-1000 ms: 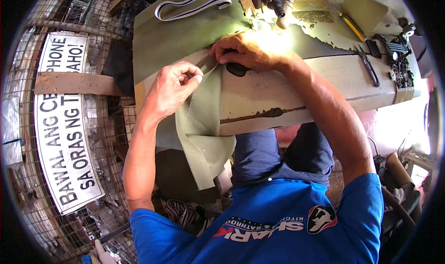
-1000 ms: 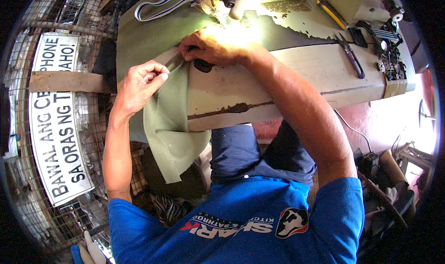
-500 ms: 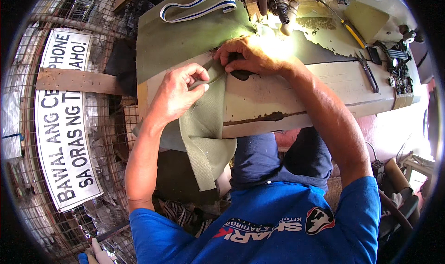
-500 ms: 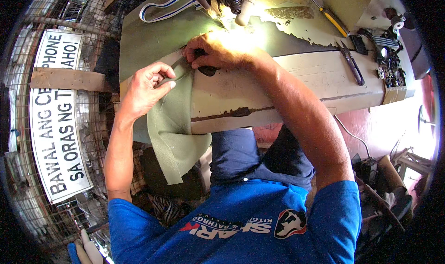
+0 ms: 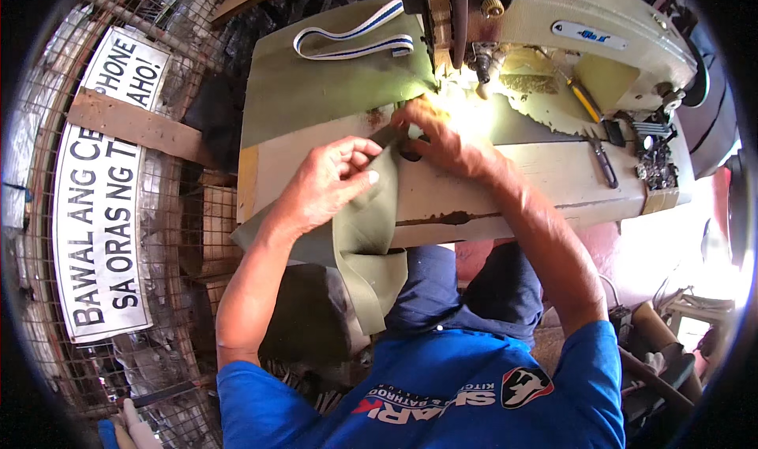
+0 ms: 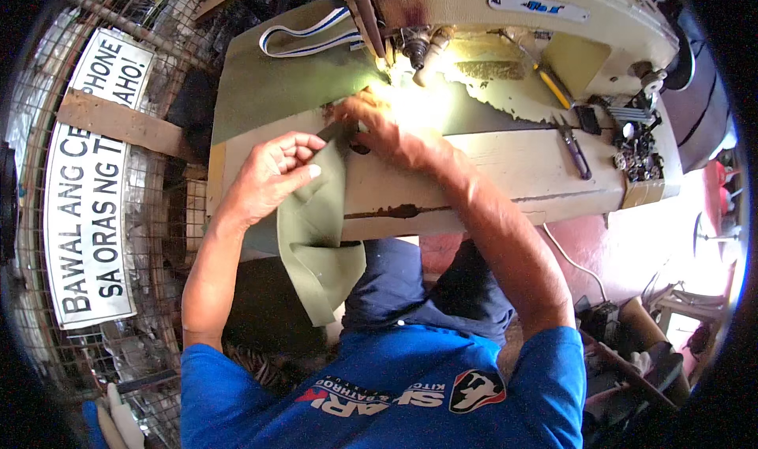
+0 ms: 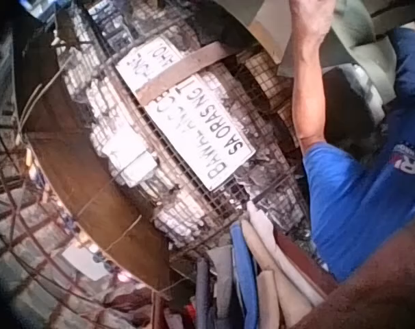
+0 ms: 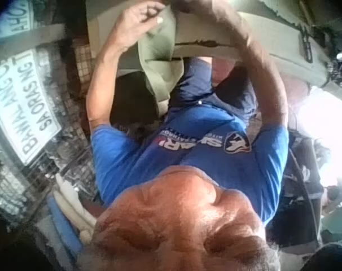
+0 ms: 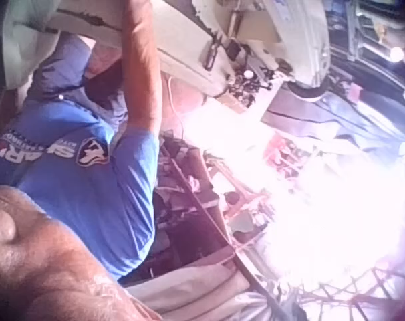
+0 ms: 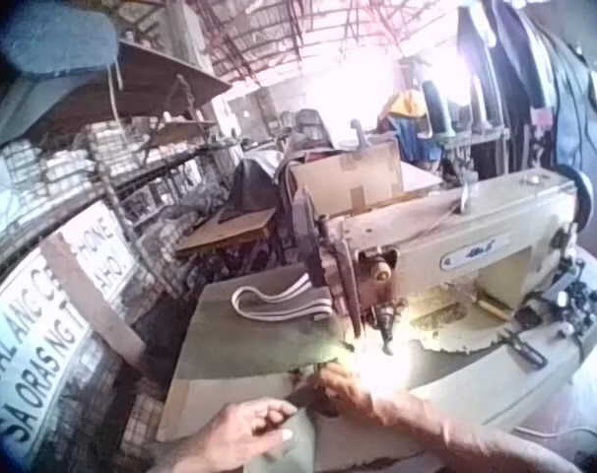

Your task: Sewing a handle onto a piece of green leather or heavy fabric using an industrial sewing machine.

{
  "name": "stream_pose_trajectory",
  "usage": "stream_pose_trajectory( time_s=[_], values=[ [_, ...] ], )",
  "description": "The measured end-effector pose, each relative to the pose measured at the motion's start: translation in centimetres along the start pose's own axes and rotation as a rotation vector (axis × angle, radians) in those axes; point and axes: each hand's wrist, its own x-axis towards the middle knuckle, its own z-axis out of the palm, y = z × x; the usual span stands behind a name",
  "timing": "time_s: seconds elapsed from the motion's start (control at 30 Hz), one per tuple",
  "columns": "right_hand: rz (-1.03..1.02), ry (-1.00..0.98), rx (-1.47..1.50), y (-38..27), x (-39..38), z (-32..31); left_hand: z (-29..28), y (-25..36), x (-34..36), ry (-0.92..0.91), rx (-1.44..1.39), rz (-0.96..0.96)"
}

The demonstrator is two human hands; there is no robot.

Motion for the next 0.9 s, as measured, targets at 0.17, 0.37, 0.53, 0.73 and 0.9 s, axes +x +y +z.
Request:
stream_pose_trajectory(
  time_s=[0.17,0.37,0.53,0.73,0.9],
  values=[
    [-0.186,-0.067,-0.298,-2.9,-2.5,-2.4,4.4,0.1,-0.2,-0.112,-0.038,0.034],
    [-0.154,-0.002,-0.404,-2.8,-4.8,-3.5,6.3,-0.9,0.2,0.080,0.315,0.402],
    [-0.062,0.012,-0.413,-3.1,-5.3,-4.4,6.4,-4.9,-1.1,0.540,0.844,0.386],
    [0.169,0.106,-0.199,-3.5,-5.3,-3.7,5.4,-5.9,-0.3,0.477,0.824,0.435],
    [0.175,0.089,-0.395,-4.6,-6.2,-3.4,0.9,-6.0,3.4,0.313,0.875,0.494]
  ],
)
